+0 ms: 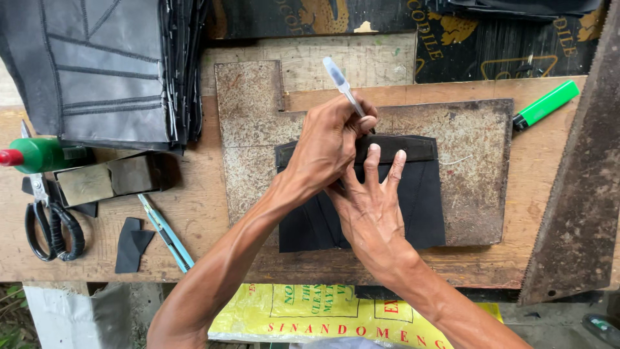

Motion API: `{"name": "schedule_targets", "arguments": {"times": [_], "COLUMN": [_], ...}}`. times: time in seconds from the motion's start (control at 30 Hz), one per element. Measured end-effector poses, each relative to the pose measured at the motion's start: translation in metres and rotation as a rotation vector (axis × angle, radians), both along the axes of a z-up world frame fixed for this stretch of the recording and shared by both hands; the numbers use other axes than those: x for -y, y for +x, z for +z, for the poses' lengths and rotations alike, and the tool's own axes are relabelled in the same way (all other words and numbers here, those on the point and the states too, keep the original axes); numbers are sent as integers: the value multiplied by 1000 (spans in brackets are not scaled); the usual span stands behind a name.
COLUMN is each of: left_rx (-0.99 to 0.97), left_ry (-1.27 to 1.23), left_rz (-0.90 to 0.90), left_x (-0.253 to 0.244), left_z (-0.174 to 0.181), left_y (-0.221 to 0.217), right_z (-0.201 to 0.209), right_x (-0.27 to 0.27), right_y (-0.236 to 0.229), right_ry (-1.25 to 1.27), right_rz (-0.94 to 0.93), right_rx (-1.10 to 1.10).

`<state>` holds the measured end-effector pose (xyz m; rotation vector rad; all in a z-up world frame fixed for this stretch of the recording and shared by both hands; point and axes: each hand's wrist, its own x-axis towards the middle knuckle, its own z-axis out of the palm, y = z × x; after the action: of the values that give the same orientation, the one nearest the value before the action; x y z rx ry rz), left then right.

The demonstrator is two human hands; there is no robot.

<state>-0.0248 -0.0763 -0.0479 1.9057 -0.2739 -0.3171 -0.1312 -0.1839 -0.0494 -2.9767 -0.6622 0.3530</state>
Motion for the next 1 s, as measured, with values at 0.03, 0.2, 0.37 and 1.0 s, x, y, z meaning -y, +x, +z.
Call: {"name": "schedule_targets", "arguments": {"times": [0.03,0.2,0.37,1.0], "left_rx": [-14,49,59,-22], "left_ry": [0,-70,-23,-172], "left_rz": [0,-28,-72,-245], "left_x": [-2,2,3,36], "left_z": [0,-2,2,-6], "left_y": [0,2,4,18], "right_z": [1,4,5,-3], "right_x": [0,-1,0,-3], "right_y": [0,3,2,2], "right_ry": [3,6,3,-79], "right_rz": [-1,-2,9,2], "right_rx": [9,-3,-4,-123]}}
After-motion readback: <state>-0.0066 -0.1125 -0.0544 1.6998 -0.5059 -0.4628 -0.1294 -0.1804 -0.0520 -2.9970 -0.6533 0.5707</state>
